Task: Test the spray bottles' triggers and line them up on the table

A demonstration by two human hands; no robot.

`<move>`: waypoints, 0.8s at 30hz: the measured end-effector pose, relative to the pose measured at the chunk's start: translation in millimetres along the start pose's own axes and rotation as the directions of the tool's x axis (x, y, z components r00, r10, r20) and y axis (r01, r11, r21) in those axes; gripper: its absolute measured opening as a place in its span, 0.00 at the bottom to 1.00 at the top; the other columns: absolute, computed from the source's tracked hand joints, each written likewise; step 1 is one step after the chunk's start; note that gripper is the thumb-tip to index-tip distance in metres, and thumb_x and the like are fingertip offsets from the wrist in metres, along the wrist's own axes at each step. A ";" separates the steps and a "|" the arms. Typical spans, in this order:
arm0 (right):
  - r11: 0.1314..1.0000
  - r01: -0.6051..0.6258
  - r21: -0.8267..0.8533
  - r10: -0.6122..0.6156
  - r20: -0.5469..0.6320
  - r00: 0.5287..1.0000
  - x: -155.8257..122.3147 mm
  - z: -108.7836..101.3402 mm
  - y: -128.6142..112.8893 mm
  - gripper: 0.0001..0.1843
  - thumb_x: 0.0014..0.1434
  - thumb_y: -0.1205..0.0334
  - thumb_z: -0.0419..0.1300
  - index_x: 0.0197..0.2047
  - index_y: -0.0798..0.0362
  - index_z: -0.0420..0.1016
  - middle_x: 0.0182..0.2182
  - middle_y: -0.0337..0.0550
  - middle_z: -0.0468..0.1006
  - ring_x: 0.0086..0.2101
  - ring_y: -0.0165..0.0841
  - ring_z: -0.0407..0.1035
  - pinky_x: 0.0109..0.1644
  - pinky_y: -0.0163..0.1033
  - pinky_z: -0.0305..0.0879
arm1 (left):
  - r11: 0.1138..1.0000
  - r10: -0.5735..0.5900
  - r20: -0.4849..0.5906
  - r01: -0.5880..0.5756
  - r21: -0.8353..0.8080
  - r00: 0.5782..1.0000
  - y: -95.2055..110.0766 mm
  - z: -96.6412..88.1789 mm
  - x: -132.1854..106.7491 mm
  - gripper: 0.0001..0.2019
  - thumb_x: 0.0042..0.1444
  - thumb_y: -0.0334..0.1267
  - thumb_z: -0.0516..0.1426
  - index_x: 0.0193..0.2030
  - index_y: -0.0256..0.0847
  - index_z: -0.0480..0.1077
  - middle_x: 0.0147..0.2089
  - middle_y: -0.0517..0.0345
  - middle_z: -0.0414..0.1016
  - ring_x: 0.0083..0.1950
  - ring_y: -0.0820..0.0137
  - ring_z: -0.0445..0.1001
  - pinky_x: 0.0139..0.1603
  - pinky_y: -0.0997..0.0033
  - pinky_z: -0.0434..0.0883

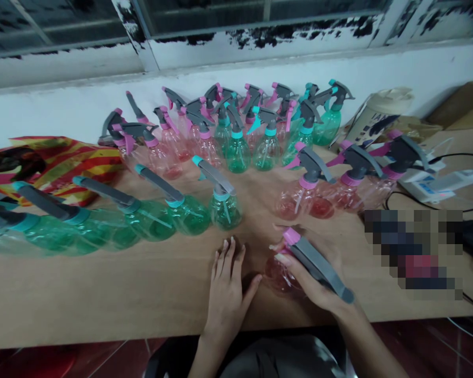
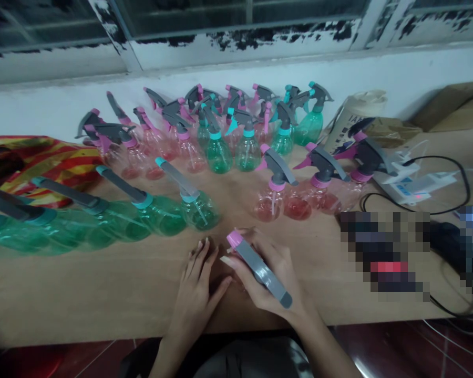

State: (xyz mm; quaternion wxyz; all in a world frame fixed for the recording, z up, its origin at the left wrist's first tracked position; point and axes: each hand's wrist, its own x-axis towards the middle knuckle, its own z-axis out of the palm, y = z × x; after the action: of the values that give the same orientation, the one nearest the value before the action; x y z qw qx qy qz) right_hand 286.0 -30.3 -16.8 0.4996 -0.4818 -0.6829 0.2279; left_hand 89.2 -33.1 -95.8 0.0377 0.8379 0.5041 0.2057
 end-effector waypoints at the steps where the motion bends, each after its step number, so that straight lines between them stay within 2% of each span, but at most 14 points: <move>1: 1.000 -0.002 0.009 0.002 0.006 1.000 1.2 0.1 -0.6 0.06 0.61 0.60 0.60 0.43 0.45 0.72 0.38 0.42 0.81 0.40 0.39 0.77 0.43 0.42 0.75 | 1.000 -0.001 0.000 0.001 0.000 1.000 -0.1 0.3 -0.1 0.29 0.66 0.47 0.51 0.68 0.35 0.52 0.70 0.39 0.57 0.72 0.55 0.54 0.67 0.46 0.60; 4: 1.000 0.007 0.014 -0.007 0.000 1.000 2.9 0.5 -1.2 0.06 0.61 0.58 0.60 0.43 0.44 0.72 0.38 0.41 0.81 0.38 0.39 0.78 0.40 0.42 0.76 | 1.000 0.003 0.004 -0.003 -0.001 1.000 -0.4 1.2 -0.4 0.29 0.66 0.47 0.51 0.68 0.35 0.53 0.70 0.38 0.57 0.72 0.55 0.54 0.67 0.45 0.60; 12: 0.997 0.047 -0.063 -0.050 -0.034 0.998 -0.4 1.5 -0.3 0.18 0.59 0.55 0.62 0.53 0.43 0.73 0.43 0.44 0.81 0.41 0.43 0.78 0.40 0.45 0.77 | 1.000 0.000 -0.004 0.000 -0.020 1.000 -0.3 2.3 -0.8 0.27 0.66 0.49 0.50 0.67 0.35 0.55 0.69 0.39 0.59 0.72 0.55 0.54 0.68 0.46 0.59; 16: 0.998 0.038 -0.055 -0.038 -0.001 0.999 -1.0 0.6 -0.7 0.22 0.60 0.58 0.61 0.58 0.42 0.70 0.49 0.45 0.80 0.45 0.43 0.77 0.46 0.48 0.76 | 1.000 0.005 -0.002 -0.005 -0.012 1.000 -0.1 2.1 -0.5 0.27 0.66 0.49 0.50 0.66 0.34 0.55 0.70 0.38 0.58 0.72 0.55 0.53 0.68 0.44 0.59; 21: 0.999 -0.006 -0.034 0.006 0.018 1.000 -2.0 0.4 0.2 0.22 0.60 0.57 0.61 0.57 0.45 0.71 0.45 0.45 0.81 0.47 0.42 0.76 0.51 0.48 0.74 | 1.000 0.006 -0.011 -0.006 -0.007 1.000 -0.1 2.6 -1.1 0.26 0.66 0.49 0.50 0.65 0.35 0.57 0.70 0.38 0.58 0.72 0.55 0.54 0.67 0.45 0.59; 24: 1.000 -0.022 -0.014 0.022 0.040 0.999 -1.4 0.6 -0.1 0.22 0.60 0.58 0.61 0.58 0.46 0.71 0.50 0.46 0.79 0.51 0.42 0.74 0.54 0.49 0.73 | 1.000 0.004 -0.022 -0.004 -0.018 1.000 0.0 3.0 -1.3 0.26 0.66 0.49 0.50 0.66 0.36 0.56 0.69 0.39 0.59 0.72 0.55 0.54 0.67 0.45 0.60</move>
State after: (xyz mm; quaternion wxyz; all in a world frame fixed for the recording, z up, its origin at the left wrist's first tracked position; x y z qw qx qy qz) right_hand 285.5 -31.5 -17.6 0.4800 -0.4881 -0.6889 0.2382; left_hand 89.8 -33.8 -98.9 0.0395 0.8363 0.5008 0.2194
